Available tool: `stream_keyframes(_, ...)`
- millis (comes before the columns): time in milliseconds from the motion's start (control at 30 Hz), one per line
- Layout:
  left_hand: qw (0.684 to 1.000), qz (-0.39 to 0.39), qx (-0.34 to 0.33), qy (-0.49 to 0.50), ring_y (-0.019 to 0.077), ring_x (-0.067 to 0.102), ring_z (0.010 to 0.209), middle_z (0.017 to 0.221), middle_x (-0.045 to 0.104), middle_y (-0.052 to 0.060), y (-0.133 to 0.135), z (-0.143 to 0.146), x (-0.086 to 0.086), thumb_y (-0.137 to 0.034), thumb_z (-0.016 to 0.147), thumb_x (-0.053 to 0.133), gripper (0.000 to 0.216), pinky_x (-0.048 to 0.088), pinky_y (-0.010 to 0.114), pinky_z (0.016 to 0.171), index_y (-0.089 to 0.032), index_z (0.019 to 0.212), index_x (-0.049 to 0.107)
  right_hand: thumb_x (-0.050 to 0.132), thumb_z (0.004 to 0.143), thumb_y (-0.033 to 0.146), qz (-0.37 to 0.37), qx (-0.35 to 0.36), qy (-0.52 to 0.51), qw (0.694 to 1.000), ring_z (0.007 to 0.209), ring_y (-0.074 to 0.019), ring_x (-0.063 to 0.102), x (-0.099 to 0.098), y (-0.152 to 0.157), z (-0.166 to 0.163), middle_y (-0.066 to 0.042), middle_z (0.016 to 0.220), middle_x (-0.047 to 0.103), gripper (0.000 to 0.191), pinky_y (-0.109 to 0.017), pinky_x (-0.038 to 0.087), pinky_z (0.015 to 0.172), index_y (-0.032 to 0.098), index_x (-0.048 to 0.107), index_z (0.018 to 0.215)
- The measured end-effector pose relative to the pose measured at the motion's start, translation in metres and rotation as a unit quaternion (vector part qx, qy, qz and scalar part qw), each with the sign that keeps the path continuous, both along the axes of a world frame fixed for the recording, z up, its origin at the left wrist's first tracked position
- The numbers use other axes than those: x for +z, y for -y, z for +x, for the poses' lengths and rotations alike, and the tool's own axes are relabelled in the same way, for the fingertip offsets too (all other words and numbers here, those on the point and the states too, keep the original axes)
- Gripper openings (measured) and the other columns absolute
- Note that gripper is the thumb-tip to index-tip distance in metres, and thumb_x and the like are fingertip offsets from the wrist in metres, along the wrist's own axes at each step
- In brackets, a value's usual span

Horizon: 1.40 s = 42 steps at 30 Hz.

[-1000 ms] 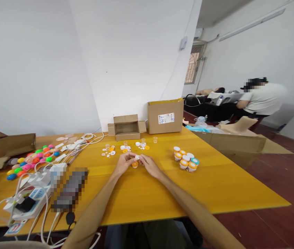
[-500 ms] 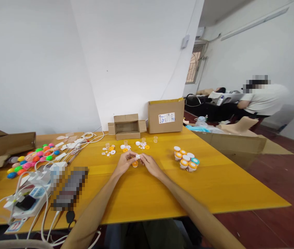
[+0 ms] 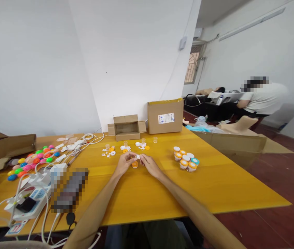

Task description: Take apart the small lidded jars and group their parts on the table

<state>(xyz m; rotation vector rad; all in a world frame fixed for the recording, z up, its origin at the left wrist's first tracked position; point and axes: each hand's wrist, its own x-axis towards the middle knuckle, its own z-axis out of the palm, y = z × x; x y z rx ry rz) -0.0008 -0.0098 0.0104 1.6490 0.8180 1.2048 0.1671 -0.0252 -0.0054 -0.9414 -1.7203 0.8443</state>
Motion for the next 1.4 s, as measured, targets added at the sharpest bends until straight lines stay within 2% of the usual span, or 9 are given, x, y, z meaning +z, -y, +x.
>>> stream_keyframes(200,0.998,0.030,0.029,-0.042,0.0180,0.064,0.079,0.082,0.071,0.004,-0.001,0.000,-0.003,-0.040,0.074,0.073,0.026,0.050,0.030,0.077,-0.017,0.086,0.070,0.036,0.087,0.072,-0.027,0.004,-0.029,0.999,0.056,-0.0142,0.045,-0.001,-0.001,-0.001,0.003,0.057,0.049,0.056,-0.028,0.040,0.059,0.023,0.047,0.062)
stream_keyframes(433,0.995,0.053,0.029,-0.085,0.0179,0.065,0.084,0.087,0.072,0.004,0.001,0.005,-0.003,-0.032,0.080,0.066,0.015,0.051,0.029,0.080,-0.019,0.087,0.068,0.036,0.084,0.074,-0.034,-0.037,-0.053,0.997,0.055,-0.0146,0.046,-0.003,-0.003,0.000,0.003,0.057,0.049,0.057,-0.028,0.039,0.058,0.023,0.049,0.063)
stream_keyframes(733,0.988,0.037,0.006,-0.147,0.0131,0.057,0.059,0.066,0.063,-0.003,0.004,0.007,-0.010,-0.026,0.081,0.061,0.010,0.045,0.024,0.061,-0.019,0.087,0.064,0.043,0.086,0.065,-0.021,-0.103,-0.063,0.992,0.058,-0.0169,0.053,-0.008,-0.010,0.002,0.001,0.059,0.057,0.049,-0.030,0.044,0.060,0.023,0.055,0.064)
stream_keyframes(1067,0.982,0.045,0.056,-0.175,0.0118,0.047,0.048,0.053,0.054,-0.006,0.002,0.006,-0.009,-0.029,0.079,0.063,0.010,0.037,0.024,0.054,-0.019,0.080,0.065,0.052,0.083,0.056,-0.012,-0.108,-0.056,0.993,0.061,-0.0173,0.054,-0.009,-0.011,0.006,0.001,0.062,0.059,0.037,-0.030,0.045,0.063,0.023,0.057,0.068)
stream_keyframes(1400,0.980,0.044,0.070,-0.179,0.0147,0.055,0.054,0.058,0.063,-0.003,-0.003,0.005,-0.014,-0.026,0.079,0.061,0.015,0.043,0.026,0.059,-0.018,0.087,0.070,0.054,0.082,0.052,-0.003,-0.102,-0.051,0.993,0.063,-0.0179,0.058,-0.013,-0.014,0.008,-0.001,0.067,0.065,0.032,-0.030,0.048,0.064,0.022,0.062,0.074)
